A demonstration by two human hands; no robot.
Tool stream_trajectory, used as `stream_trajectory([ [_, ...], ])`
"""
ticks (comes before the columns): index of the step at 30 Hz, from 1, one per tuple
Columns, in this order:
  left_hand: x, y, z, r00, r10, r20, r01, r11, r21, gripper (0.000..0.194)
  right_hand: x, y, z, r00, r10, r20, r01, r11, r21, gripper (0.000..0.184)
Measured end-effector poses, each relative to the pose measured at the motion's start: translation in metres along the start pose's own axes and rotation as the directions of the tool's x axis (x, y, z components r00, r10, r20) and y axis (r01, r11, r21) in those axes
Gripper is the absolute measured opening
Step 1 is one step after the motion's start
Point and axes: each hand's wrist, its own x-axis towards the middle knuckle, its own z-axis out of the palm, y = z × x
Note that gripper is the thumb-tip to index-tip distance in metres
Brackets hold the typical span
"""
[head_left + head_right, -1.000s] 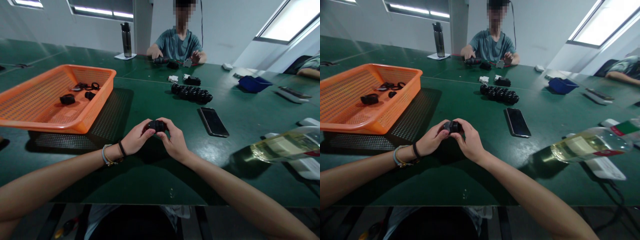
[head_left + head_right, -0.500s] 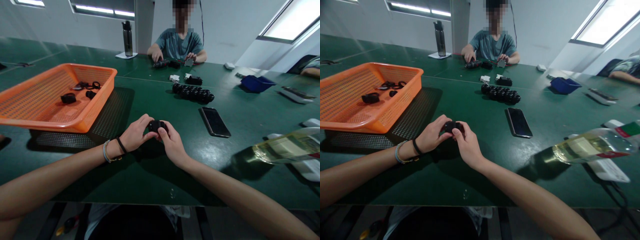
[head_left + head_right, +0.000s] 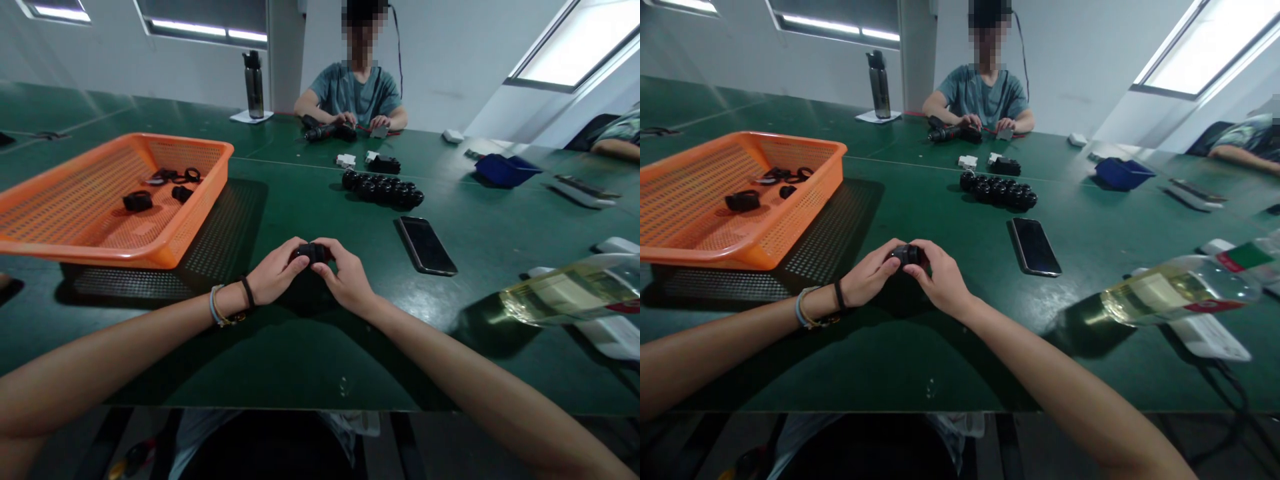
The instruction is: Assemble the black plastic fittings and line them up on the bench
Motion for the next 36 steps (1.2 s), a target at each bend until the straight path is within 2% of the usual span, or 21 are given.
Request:
stream_trajectory([
  [5,0.0,0.001,0.003,0.997,-0.055,0.055,0.061,0.99,-0.127,0.048,-0.002,0.0,0.001,0.996,-0.078,-0.036,0.076,0.996,-0.054,0.032],
  [16,-0.006,0.008,0.01,0.996,-0.075,-0.053,0.064,0.982,-0.178,0.045,-0.004,-0.007,0.004,0.997,0.0,-0.073,0.002,1.0,0.028,0.034],
  [20,-0.007,0.012,0.01,0.993,-0.035,-0.111,0.024,0.995,-0.092,0.047,-0.005,-0.012,0.004,0.996,0.023,-0.085,-0.018,0.998,0.059,0.033],
  [28,-0.007,0.013,0.004,0.968,0.17,-0.185,-0.137,0.974,0.181,0.054,-0.007,-0.024,0.003,0.991,0.11,-0.078,-0.096,0.981,0.17,0.032],
  [31,-0.005,0.008,0.001,0.962,0.218,-0.162,-0.166,0.944,0.285,0.053,-0.007,-0.027,0.005,0.98,0.189,-0.068,-0.168,0.957,0.238,0.029],
  [36,0.0,0.002,-0.004,0.97,0.229,-0.084,-0.181,0.906,0.383,0.05,-0.009,-0.027,0.013,0.948,0.318,-0.025,-0.286,0.88,0.378,0.027],
])
